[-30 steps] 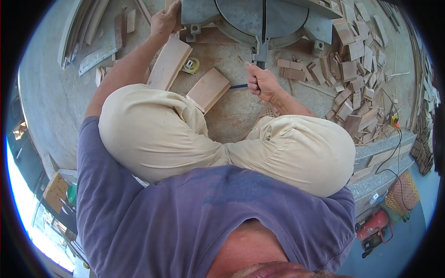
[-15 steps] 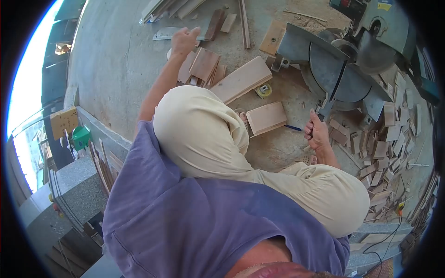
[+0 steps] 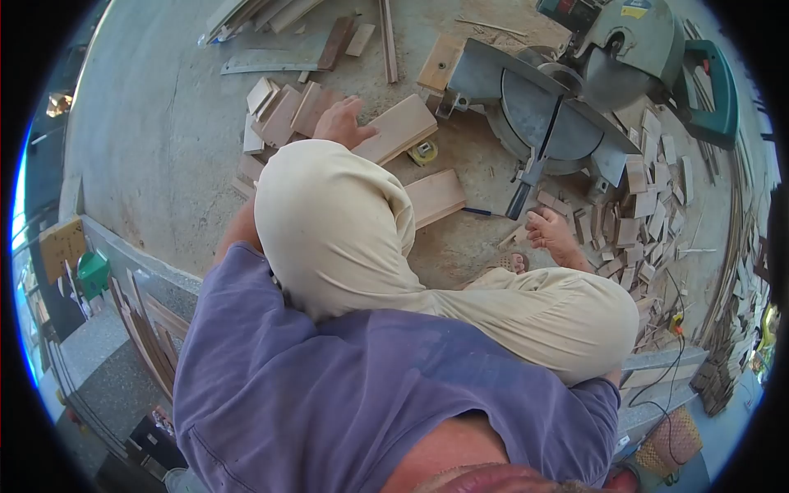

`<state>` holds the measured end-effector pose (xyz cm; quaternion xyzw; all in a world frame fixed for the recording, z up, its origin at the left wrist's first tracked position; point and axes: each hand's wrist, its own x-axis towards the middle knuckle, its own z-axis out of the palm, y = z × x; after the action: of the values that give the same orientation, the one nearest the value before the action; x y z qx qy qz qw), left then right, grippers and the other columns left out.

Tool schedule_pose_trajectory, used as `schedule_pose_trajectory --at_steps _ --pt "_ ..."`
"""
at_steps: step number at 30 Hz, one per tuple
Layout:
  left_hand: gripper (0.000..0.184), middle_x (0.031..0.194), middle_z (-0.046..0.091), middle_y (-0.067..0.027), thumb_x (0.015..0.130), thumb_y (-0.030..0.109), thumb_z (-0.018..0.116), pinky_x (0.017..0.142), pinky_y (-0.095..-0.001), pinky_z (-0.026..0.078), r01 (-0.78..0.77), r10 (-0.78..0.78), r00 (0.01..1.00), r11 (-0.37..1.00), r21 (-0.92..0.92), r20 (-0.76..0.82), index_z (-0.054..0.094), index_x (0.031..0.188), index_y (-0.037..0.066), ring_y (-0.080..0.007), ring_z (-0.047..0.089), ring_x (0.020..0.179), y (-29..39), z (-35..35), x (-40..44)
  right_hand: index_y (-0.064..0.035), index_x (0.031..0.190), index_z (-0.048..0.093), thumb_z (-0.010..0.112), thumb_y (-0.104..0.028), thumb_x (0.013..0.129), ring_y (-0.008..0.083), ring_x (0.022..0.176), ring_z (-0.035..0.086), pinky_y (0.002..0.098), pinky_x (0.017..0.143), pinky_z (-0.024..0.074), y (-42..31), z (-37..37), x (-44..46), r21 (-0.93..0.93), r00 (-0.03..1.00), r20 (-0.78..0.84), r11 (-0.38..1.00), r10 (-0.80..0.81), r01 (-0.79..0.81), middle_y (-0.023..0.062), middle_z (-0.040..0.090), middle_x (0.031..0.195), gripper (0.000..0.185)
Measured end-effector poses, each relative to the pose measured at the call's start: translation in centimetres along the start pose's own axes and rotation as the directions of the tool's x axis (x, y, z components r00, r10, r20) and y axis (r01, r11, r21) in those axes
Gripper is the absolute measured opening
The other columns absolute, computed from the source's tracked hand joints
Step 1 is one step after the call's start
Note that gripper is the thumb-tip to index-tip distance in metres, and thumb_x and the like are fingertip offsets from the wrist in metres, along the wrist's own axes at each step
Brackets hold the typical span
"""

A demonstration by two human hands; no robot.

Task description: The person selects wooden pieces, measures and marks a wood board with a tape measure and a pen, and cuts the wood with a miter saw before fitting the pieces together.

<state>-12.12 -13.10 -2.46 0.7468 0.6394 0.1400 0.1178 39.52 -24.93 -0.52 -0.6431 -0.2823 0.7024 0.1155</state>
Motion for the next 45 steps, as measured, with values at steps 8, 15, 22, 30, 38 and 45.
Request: schedule_pose_trajectory --at_steps 8,15,22,30,38,45 --pt "0.056 0.109 0.075 -0.0175 0.079 0.032 0.085 0.092 -0.0384 0.054 0.303 0.053 0.683 0.887 -0.348 0.729 0.07 0.12 -0.003 -0.0274 0.071 0.098 1.7 0.6 5.5 -0.0089 0.123 0.061 0.068 -0.031 0.1 0.0092 0.069 0.06 0.0253 0.056 0.0524 3.1 -9.5 -8.2 0.138 0.913 -0.408 0.989 0.003 0.058 -0.0006 0.061 0.087 0.033" --pt "0.036 0.101 0.076 -0.0083 0.089 0.023 0.079 0.078 -0.032 0.056 0.37 0.076 0.827 0.672 -0.641 0.557 0.074 0.113 -0.003 -0.0143 0.07 0.085 2.2 -9.3 8.8 -0.0086 0.122 0.061 0.065 -0.029 0.101 0.0082 0.067 0.06 0.0243 0.056 0.0528 -1.5 -12.4 -11.1 0.106 0.897 -0.439 0.989 -0.044 0.101 -0.0014 0.062 0.085 0.029" --pt "0.035 0.104 0.074 -0.0094 0.094 0.024 0.074 0.078 -0.0332 0.062 0.401 -0.004 0.916 0.086 -0.912 0.402 0.066 0.118 0.001 -0.0192 0.074 0.088 4.6 -6.5 13.9 -0.0042 0.108 0.066 0.067 -0.026 0.098 0.006 0.064 0.057 0.0232 0.055 0.0494 -7.9 -11.0 -9.7 -0.334 0.942 -0.298 0.941 -0.157 0.052 -0.0024 0.061 0.078 0.024" --pt "0.037 0.099 0.072 -0.0146 0.099 0.028 0.067 0.062 -0.0404 0.063 0.518 -0.169 0.756 -0.437 -0.736 0.632 0.06 0.118 -0.002 -0.0251 0.073 0.081 15.4 6.8 6.1 0.0002 0.095 0.069 0.069 -0.024 0.094 0.01 0.054 0.057 0.0265 0.05 0.0464 -6.1 -11.4 -8.4 -0.494 0.944 -0.276 0.869 -0.181 0.021 0.0029 0.063 0.066 0.025" --pt "0.039 0.093 0.071 -0.0141 0.097 0.036 0.068 0.079 -0.0454 0.059 0.659 -0.194 0.681 0.583 -0.475 0.707 0.066 0.114 0.002 -0.0311 0.071 0.082 18.5 2.5 8.1 0.0016 0.093 0.068 0.07 -0.031 0.092 0.014 0.064 0.065 0.0331 0.048 0.052 -8.9 -8.9 -6.8 -0.697 0.971 -0.237 0.701 -0.028 -0.15 0.0054 0.065 0.074 0.033" --pt "0.029 0.118 0.066 -0.0109 0.08 0.028 0.079 0.101 -0.0469 0.044 -0.314 0.293 0.937 0.945 -0.092 -0.189 0.073 0.099 0.007 -0.0327 0.061 0.116 15.1 3.1 7.5 0.0028 0.108 0.069 0.073 -0.04 0.089 0.0246 0.068 0.066 0.038 0.051 0.0561 -5.7 -8.9 -2.8 -0.362 0.88 -0.46 0.88 0.118 -0.307 0.0162 0.066 0.088 0.047"
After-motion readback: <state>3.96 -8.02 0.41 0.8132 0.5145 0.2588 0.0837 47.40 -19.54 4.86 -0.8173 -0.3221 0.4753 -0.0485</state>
